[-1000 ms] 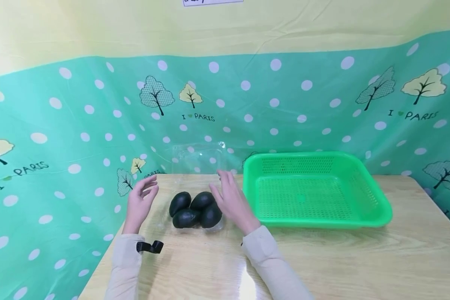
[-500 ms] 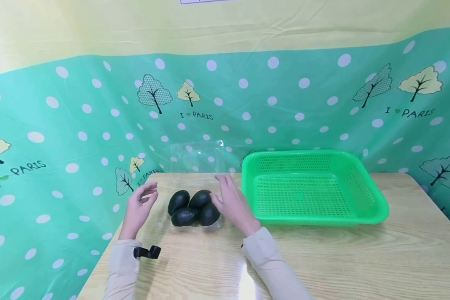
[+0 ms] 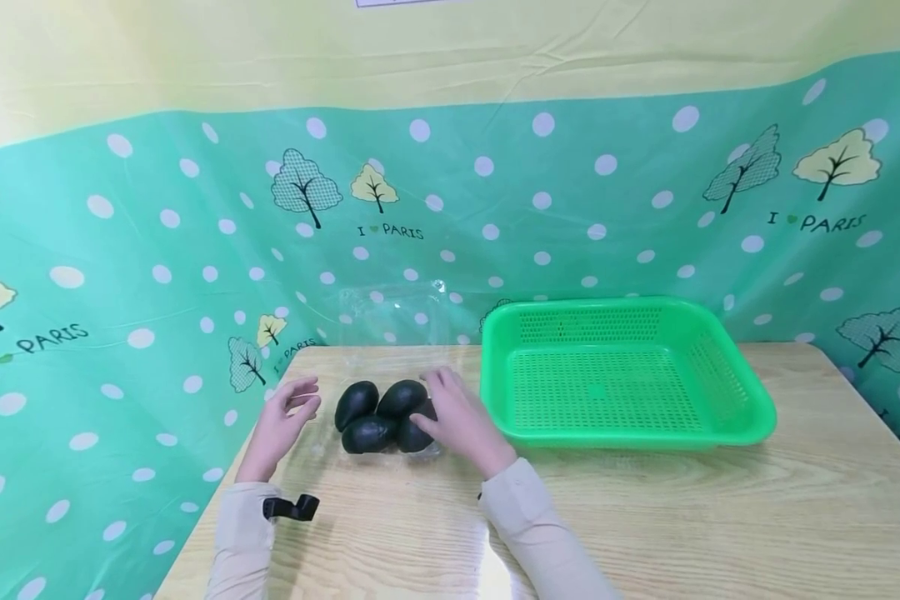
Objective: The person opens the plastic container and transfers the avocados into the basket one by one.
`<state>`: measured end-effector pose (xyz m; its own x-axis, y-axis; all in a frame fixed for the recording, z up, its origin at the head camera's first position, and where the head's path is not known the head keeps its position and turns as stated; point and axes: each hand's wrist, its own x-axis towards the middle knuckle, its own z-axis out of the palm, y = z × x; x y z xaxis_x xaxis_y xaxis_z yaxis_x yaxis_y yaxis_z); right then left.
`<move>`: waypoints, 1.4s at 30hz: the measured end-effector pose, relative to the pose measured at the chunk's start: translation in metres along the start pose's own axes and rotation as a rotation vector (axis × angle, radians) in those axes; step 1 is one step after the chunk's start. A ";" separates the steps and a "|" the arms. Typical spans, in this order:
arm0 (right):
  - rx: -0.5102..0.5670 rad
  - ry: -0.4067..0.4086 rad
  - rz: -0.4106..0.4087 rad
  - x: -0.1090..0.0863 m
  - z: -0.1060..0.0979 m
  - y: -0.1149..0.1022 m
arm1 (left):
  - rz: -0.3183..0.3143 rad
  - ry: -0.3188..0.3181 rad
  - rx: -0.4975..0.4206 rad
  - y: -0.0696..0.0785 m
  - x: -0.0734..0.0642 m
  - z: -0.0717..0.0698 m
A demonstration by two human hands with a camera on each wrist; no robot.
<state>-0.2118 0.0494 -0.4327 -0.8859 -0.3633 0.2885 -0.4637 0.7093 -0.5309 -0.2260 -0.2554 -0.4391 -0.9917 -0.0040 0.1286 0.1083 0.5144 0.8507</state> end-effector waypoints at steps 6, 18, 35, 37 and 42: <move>-0.023 -0.051 -0.021 -0.002 0.005 0.001 | -0.039 -0.049 -0.054 -0.007 0.001 -0.001; 0.007 -0.142 0.013 0.001 0.012 -0.004 | -0.161 -0.135 -0.103 -0.016 -0.001 0.002; -0.112 -0.184 -0.015 0.010 0.015 -0.006 | -0.163 -0.171 -0.048 -0.018 -0.001 0.003; -0.126 -0.184 -0.018 0.011 0.015 -0.005 | -0.160 -0.175 -0.054 -0.018 -0.001 0.003; -0.131 -0.180 -0.027 0.013 0.017 -0.004 | -0.156 -0.175 -0.076 -0.017 -0.003 0.003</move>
<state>-0.2217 0.0315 -0.4403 -0.8667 -0.4764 0.1482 -0.4919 0.7663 -0.4133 -0.2253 -0.2621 -0.4556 -0.9930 0.0740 -0.0920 -0.0487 0.4530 0.8902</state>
